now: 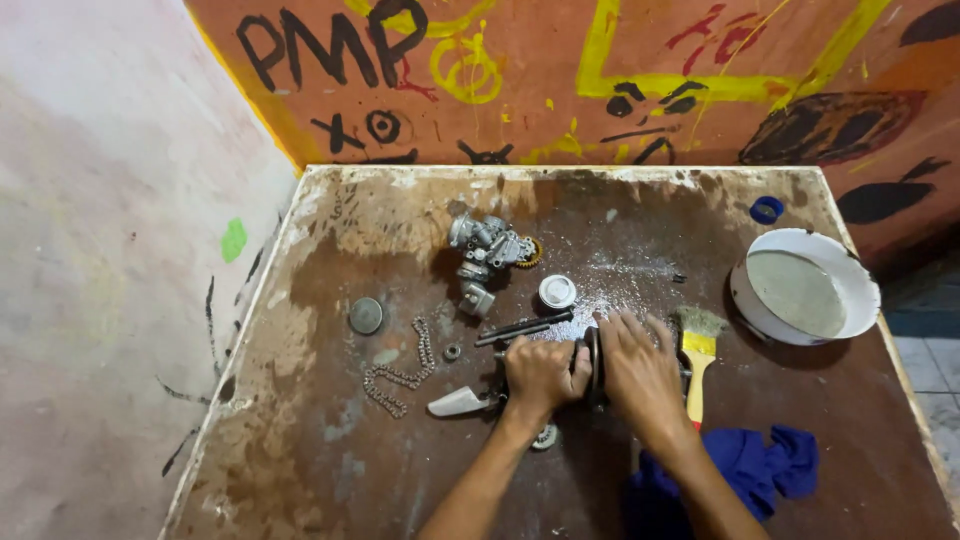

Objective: The person cleans a cylindrical mechanical part on a workbench using a brush and a liquid from a white container. They scrub the part with the brush, then wipe it with their hands and a blue cloth. Other mechanical parts, including a carburetor and a chain, are visible on the table.

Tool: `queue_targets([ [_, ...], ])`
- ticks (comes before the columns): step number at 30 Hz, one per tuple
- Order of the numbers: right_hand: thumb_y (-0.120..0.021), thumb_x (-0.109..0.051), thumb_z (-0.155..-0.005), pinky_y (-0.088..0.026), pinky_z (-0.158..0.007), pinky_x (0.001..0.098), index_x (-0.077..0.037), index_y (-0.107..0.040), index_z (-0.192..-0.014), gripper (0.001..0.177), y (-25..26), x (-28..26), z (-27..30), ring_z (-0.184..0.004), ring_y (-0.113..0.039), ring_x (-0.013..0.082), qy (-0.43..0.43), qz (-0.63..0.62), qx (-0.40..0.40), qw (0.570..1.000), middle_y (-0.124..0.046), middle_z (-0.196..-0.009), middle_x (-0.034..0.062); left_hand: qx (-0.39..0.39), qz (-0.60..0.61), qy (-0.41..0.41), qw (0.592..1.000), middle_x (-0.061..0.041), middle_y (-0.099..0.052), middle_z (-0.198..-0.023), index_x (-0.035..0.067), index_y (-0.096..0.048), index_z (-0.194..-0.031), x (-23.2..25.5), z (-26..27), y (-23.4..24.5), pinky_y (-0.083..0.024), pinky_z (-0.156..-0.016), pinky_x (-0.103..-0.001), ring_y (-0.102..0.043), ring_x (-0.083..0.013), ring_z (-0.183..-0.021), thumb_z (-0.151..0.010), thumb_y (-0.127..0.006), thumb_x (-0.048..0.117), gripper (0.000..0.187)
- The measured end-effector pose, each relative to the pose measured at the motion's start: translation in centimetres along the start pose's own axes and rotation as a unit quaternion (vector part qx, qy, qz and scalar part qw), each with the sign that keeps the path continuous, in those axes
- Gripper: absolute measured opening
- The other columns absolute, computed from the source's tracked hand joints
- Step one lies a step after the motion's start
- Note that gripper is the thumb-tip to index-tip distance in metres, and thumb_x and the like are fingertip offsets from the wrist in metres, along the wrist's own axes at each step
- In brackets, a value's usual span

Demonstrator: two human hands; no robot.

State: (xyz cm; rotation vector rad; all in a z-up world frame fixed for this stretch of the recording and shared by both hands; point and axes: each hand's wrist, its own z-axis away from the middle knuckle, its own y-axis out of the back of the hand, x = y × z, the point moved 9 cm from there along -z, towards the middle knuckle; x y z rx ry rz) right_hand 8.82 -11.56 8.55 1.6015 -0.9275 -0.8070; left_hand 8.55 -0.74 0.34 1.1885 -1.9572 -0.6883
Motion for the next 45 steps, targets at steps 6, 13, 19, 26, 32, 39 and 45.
queue_targets([
  [6, -0.050, -0.010, -0.085, -0.026, -0.118, 0.0485, 0.000, -0.052, -0.136, 0.051, -0.4, -1.1, 2.1, -0.139, -0.050, 0.0252, 0.075, 0.052, 0.025, 0.996, -0.060, -0.139, 0.0178, 0.033, -0.008, 0.002, 0.999, -0.003, -0.056, -0.046, 0.011, -0.071, -0.067, 0.7, -0.4, 1.9, -0.040, -0.045, -0.038, -0.044, -0.0141, -0.034, -0.100, -0.052, 0.039, 0.047],
  [13, -0.052, -0.008, -0.086, -0.029, -0.121, 0.0452, 0.000, -0.053, -0.139, 0.054, -2.4, 0.6, 2.4, -0.143, -0.049, 0.0252, 0.029, 0.015, 0.090, 0.995, -0.059, -0.143, 0.0161, 0.012, 0.012, 0.025, 1.000, -0.011, -0.062, -0.053, 0.010, -0.067, -0.060, 0.9, -0.3, 1.7, -0.045, -0.055, -0.046, -0.052, -0.0221, -0.043, -0.097, -0.052, 0.038, 0.050],
  [19, -0.054, -0.019, -0.094, -0.050, -0.093, 0.0418, -0.030, -0.047, -0.152, 0.059, 1.7, 0.3, 5.5, -0.110, -0.063, 0.0275, -0.155, 0.020, -0.130, 0.979, -0.066, -0.112, 0.0110, -0.038, -0.047, 0.053, 0.997, -0.017, -0.069, -0.066, 0.007, -0.073, -0.073, 0.4, -0.3, 0.9, -0.050, -0.072, -0.057, -0.065, -0.0335, -0.057, -0.093, -0.056, 0.047, 0.048],
  [26, -0.057, -0.003, -0.081, -0.055, -0.051, 0.0444, 0.002, -0.044, -0.151, 0.071, 0.8, -0.8, 6.0, -0.057, -0.068, 0.0314, -0.035, -0.063, -0.066, 0.995, -0.068, -0.072, 0.0157, 0.058, 0.012, 0.026, 0.998, -0.011, -0.064, -0.054, 0.011, -0.067, -0.060, 2.0, -1.4, 5.3, -0.046, -0.054, -0.044, -0.060, -0.0252, -0.046, -0.092, -0.059, 0.032, 0.040],
  [32, -0.058, -0.011, -0.087, -0.055, -0.049, 0.0468, -0.001, -0.058, -0.131, 0.045, -1.9, -0.2, 5.8, -0.057, -0.070, 0.0316, -0.032, -0.032, -0.089, 0.995, -0.071, -0.073, 0.0146, 0.077, 0.017, 0.016, 0.997, -0.010, -0.061, -0.051, 0.009, -0.065, -0.059, 2.1, -1.6, 5.7, -0.043, -0.052, -0.042, -0.055, -0.0225, -0.041, -0.095, -0.057, 0.032, 0.043],
  [39, -0.065, -0.020, -0.083, -0.056, -0.058, 0.0516, -0.013, -0.069, -0.122, 0.039, -0.7, 0.0, 4.9, -0.063, -0.071, 0.0375, -0.020, -0.119, -0.062, 0.991, -0.073, -0.078, 0.0170, 0.039, 0.021, 0.014, 0.999, -0.007, -0.058, -0.045, 0.010, -0.063, -0.054, 1.2, -0.9, 3.3, -0.038, -0.045, -0.042, -0.046, -0.0189, -0.033, -0.095, -0.051, 0.034, 0.049],
  [45, -0.066, -0.020, -0.085, -0.057, -0.063, 0.0485, -0.016, -0.072, -0.111, 0.027, -0.6, 0.9, 6.0, -0.069, -0.073, 0.0345, -0.027, -0.185, -0.097, 0.978, -0.075, -0.081, 0.0155, 0.021, 0.015, 0.012, 1.000, -0.004, -0.051, -0.039, 0.012, -0.061, -0.051, 1.0, -0.7, 2.5, -0.035, -0.045, -0.042, -0.040, -0.0180, -0.030, -0.094, -0.049, 0.038, 0.052],
])
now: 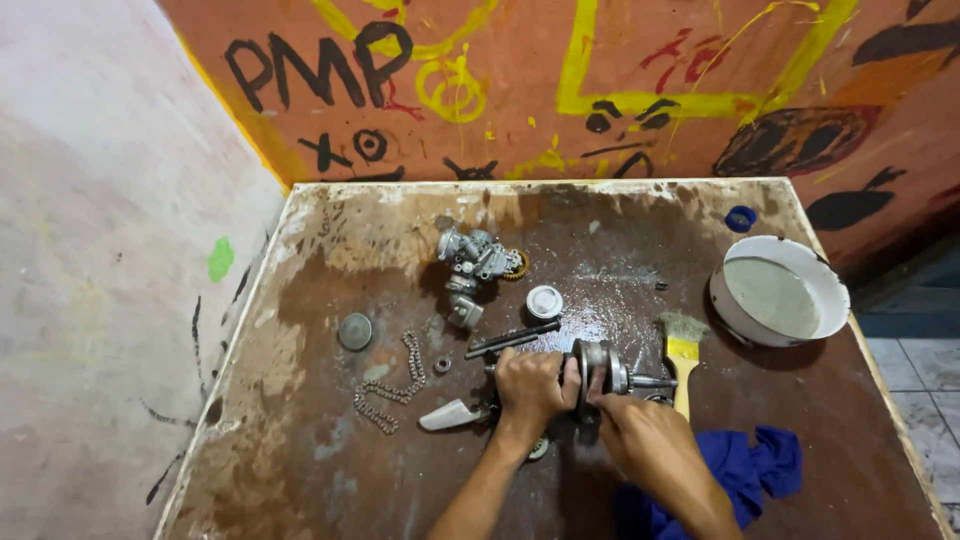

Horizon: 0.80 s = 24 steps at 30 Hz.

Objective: The person cleans a cylindrical mechanical part on a workbench using a brush and a liquid from a white container. They scrub the part with the brush, then wipe it with their hands and a blue cloth. Other mechanical parts, including a carburetor and a chain, are visible on the table.

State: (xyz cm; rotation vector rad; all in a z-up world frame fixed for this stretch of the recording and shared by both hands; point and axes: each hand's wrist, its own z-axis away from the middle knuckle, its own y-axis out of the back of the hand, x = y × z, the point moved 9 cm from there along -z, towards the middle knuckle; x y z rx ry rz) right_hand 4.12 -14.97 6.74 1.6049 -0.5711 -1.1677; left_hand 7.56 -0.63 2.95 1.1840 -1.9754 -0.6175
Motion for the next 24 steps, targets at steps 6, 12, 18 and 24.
queue_targets([
  [6, -0.062, -0.015, -0.085, -0.057, -0.062, 0.0509, -0.011, -0.065, -0.135, 0.050, -2.5, 0.2, -0.5, -0.067, -0.071, 0.0364, -0.041, 0.106, -0.023, 0.993, -0.072, -0.076, 0.0171, 0.064, 0.008, -0.012, 0.998, -0.011, -0.057, -0.050, 0.010, -0.061, -0.058, 1.3, -0.9, 3.4, -0.040, -0.055, -0.043, -0.055, -0.0254, -0.043, -0.095, -0.051, 0.033, 0.045],
  [12, -0.071, -0.013, -0.078, -0.055, -0.078, 0.0480, -0.010, -0.076, -0.109, 0.032, 3.8, -2.5, -0.2, -0.086, -0.070, 0.0359, -0.013, -0.005, 0.047, 0.999, -0.072, -0.094, 0.0177, 0.074, 0.018, -0.015, 0.997, -0.010, -0.059, -0.054, 0.011, -0.058, -0.056, 2.0, -1.4, 4.5, -0.041, -0.058, -0.043, -0.057, -0.0270, -0.048, -0.093, -0.052, 0.033, 0.043],
  [18, -0.071, -0.011, -0.070, -0.033, -0.103, 0.0489, -0.007, -0.074, -0.093, 0.023, 3.9, -4.5, 0.1, -0.126, -0.058, 0.0336, 0.084, 0.082, 0.133, 0.984, -0.067, -0.131, 0.0130, 0.050, -0.004, -0.014, 0.999, -0.005, -0.053, -0.043, 0.013, -0.059, -0.054, 0.9, -0.7, 2.0, -0.035, -0.046, -0.039, -0.043, -0.0158, -0.034, -0.097, -0.048, 0.034, 0.050],
  [24, -0.067, -0.006, -0.073, -0.031, -0.109, 0.0485, 0.002, -0.061, -0.124, 0.052, 2.2, -4.2, 2.1, -0.135, -0.055, 0.0278, 0.112, 0.046, 0.087, 0.989, -0.069, -0.120, 0.0134, 0.058, -0.010, -0.014, 0.998, -0.006, -0.057, -0.047, 0.012, -0.065, -0.057, 0.8, -0.1, 1.6, -0.035, -0.049, -0.039, -0.044, -0.0164, -0.034, -0.097, -0.049, 0.034, 0.048],
])
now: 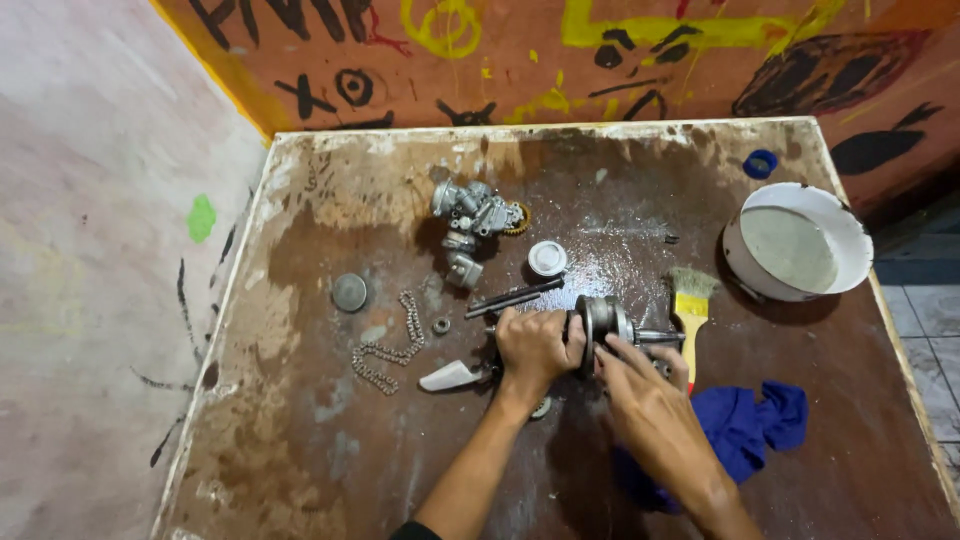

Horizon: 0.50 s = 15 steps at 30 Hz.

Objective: The person cleans a cylindrical mechanical part on a workbench using a brush and a liquid from a white container. They scrub the part with the brush, then wipe it with their hands and a blue cloth. Other mechanical parts, including a carburetor and a chain, are visible on the table.

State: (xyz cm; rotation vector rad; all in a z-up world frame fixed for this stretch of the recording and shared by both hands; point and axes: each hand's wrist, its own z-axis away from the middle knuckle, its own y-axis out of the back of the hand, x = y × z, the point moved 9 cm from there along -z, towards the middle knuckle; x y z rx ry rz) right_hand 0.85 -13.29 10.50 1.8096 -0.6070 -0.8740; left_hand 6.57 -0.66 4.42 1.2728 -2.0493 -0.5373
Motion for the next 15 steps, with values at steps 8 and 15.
queue_targets([
  [8, -0.060, -0.004, -0.081, -0.029, -0.113, 0.0533, -0.001, -0.062, -0.107, 0.027, 0.8, 0.9, -1.3, -0.130, -0.057, 0.0226, 0.019, 0.023, -0.003, 1.000, -0.072, -0.122, 0.0130, -0.024, 0.002, 0.048, 0.999, -0.012, -0.063, -0.052, 0.009, -0.068, -0.059, 0.4, -1.1, 1.1, -0.037, -0.059, -0.043, -0.052, -0.0223, -0.041, -0.096, -0.052, 0.032, 0.046],
  [15, -0.065, -0.002, -0.072, -0.035, -0.109, 0.0524, -0.001, -0.067, -0.108, 0.036, 2.3, -0.3, -1.0, -0.118, -0.067, 0.0263, 0.099, 0.000, 0.045, 0.994, -0.074, -0.113, 0.0175, -0.003, -0.024, 0.057, 0.998, -0.015, -0.063, -0.056, 0.008, -0.070, -0.063, 1.0, -1.6, 2.2, -0.040, -0.073, -0.047, -0.059, -0.0297, -0.052, -0.096, -0.054, 0.034, 0.045],
])
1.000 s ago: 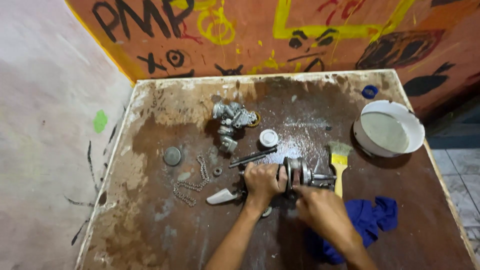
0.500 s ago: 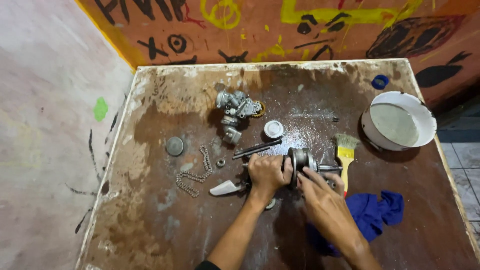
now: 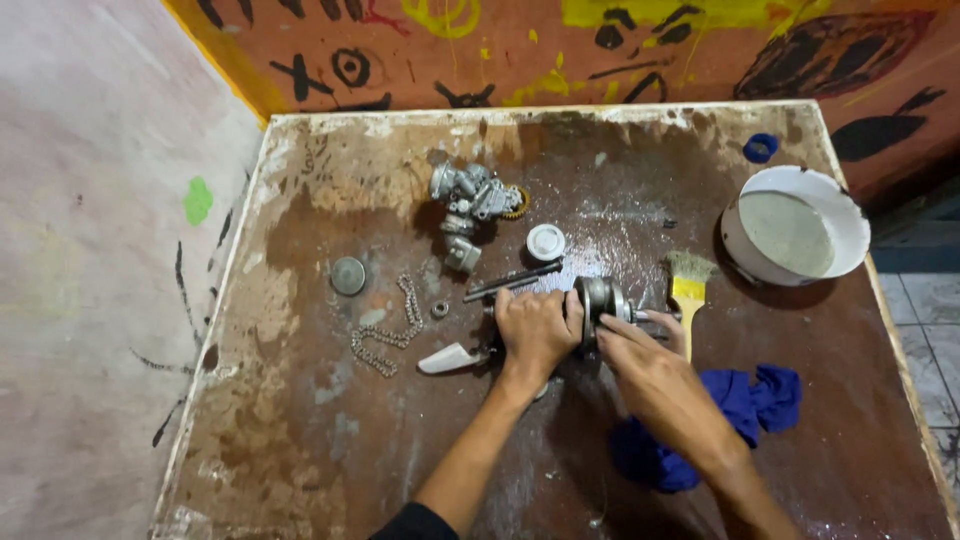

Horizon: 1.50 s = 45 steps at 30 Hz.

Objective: The person cleans a cylindrical mechanical part on a workbench using a brush and a liquid from a white container. They scrub the part with the brush, then wipe it with their hands and a blue cloth. Other mechanical parts, including a carburetor and a chain, are visible on the table.

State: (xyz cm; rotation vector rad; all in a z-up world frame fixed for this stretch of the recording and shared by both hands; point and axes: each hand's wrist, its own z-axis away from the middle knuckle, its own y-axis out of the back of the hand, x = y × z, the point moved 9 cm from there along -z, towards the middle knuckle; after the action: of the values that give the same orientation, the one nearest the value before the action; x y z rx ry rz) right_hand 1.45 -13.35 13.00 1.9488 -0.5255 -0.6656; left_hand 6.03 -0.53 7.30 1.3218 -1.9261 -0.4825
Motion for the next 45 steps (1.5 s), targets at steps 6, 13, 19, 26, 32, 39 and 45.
queue_targets([
  [6, -0.066, 0.004, -0.097, -0.048, -0.106, 0.0450, -0.001, -0.068, -0.110, 0.015, 6.3, 3.7, -0.2, -0.103, -0.070, 0.0311, -0.155, -0.048, 0.146, 0.976, -0.076, -0.115, 0.0139, -0.075, -0.037, 0.098, 0.992, -0.021, -0.072, -0.080, 0.001, -0.072, -0.084, -0.5, -1.3, -1.1, -0.042, -0.080, -0.046, -0.066, -0.0328, -0.075, -0.099, -0.058, 0.034, 0.038],
  [13, -0.067, 0.009, -0.080, -0.047, -0.109, 0.0476, 0.003, -0.069, -0.110, 0.031, -1.1, 3.4, 0.1, -0.125, -0.066, 0.0367, -0.032, -0.047, 0.179, 0.982, -0.070, -0.130, 0.0194, -0.035, 0.137, 0.084, 0.986, -0.019, -0.073, -0.104, -0.001, -0.067, -0.115, 0.5, -3.0, -1.6, -0.049, -0.083, -0.045, -0.068, -0.0305, -0.091, -0.102, -0.051, 0.014, 0.026],
  [19, -0.069, 0.007, -0.086, -0.043, -0.118, 0.0477, 0.002, -0.070, -0.108, 0.023, -3.8, 3.6, 1.3, -0.134, -0.060, 0.0315, -0.043, -0.025, 0.157, 0.986, -0.065, -0.138, 0.0153, -0.102, 0.226, 0.135, 0.959, -0.012, -0.075, -0.087, 0.006, -0.068, -0.114, -1.6, -5.4, -4.5, -0.054, -0.059, -0.040, -0.072, -0.0276, -0.071, -0.106, -0.043, 0.009, 0.027],
  [26, -0.066, 0.008, -0.085, -0.043, -0.113, 0.0477, 0.007, -0.069, -0.112, 0.028, -2.8, 3.7, -1.6, -0.133, -0.060, 0.0327, -0.054, 0.003, 0.171, 0.984, -0.067, -0.136, 0.0167, -0.055, 0.210, 0.145, 0.965, -0.013, -0.076, -0.081, 0.007, -0.063, -0.119, -3.2, -6.2, -5.2, -0.053, -0.054, -0.044, -0.073, -0.0314, -0.068, -0.102, -0.043, 0.010, 0.026],
  [32, -0.071, 0.004, -0.086, -0.057, -0.090, 0.0395, -0.001, -0.072, -0.115, 0.029, -3.5, 6.6, 2.6, -0.104, -0.072, 0.0270, -0.208, -0.128, 0.138, 0.960, -0.075, -0.112, 0.0158, -0.086, 0.219, 0.198, 0.952, -0.010, -0.075, -0.081, 0.009, -0.061, -0.114, -4.2, -6.0, -6.6, -0.052, -0.048, -0.042, -0.073, -0.0266, -0.064, -0.103, -0.041, 0.012, 0.024],
  [39, -0.081, -0.005, -0.084, -0.061, -0.079, 0.0379, 0.002, -0.068, -0.100, 0.022, -1.3, 9.0, 3.2, -0.089, -0.077, 0.0245, -0.354, -0.166, 0.097, 0.915, -0.077, -0.096, 0.0164, -0.066, 0.266, 0.053, 0.960, -0.001, -0.063, -0.066, 0.012, -0.062, -0.089, -1.9, -5.8, -6.9, -0.051, -0.066, -0.043, -0.059, -0.0179, -0.057, -0.107, -0.038, 0.028, 0.034],
  [45, -0.077, -0.012, -0.081, -0.055, -0.072, 0.0520, -0.003, -0.064, -0.108, 0.032, -5.5, 8.5, 3.0, -0.085, -0.070, 0.0445, -0.261, -0.015, -0.043, 0.964, -0.071, -0.094, 0.0251, -0.119, 0.263, 0.108, 0.951, -0.005, -0.056, -0.058, 0.013, -0.057, -0.079, -2.6, -5.7, -8.2, -0.048, -0.090, -0.045, -0.055, -0.0222, -0.054, -0.110, -0.031, 0.039, 0.048],
])
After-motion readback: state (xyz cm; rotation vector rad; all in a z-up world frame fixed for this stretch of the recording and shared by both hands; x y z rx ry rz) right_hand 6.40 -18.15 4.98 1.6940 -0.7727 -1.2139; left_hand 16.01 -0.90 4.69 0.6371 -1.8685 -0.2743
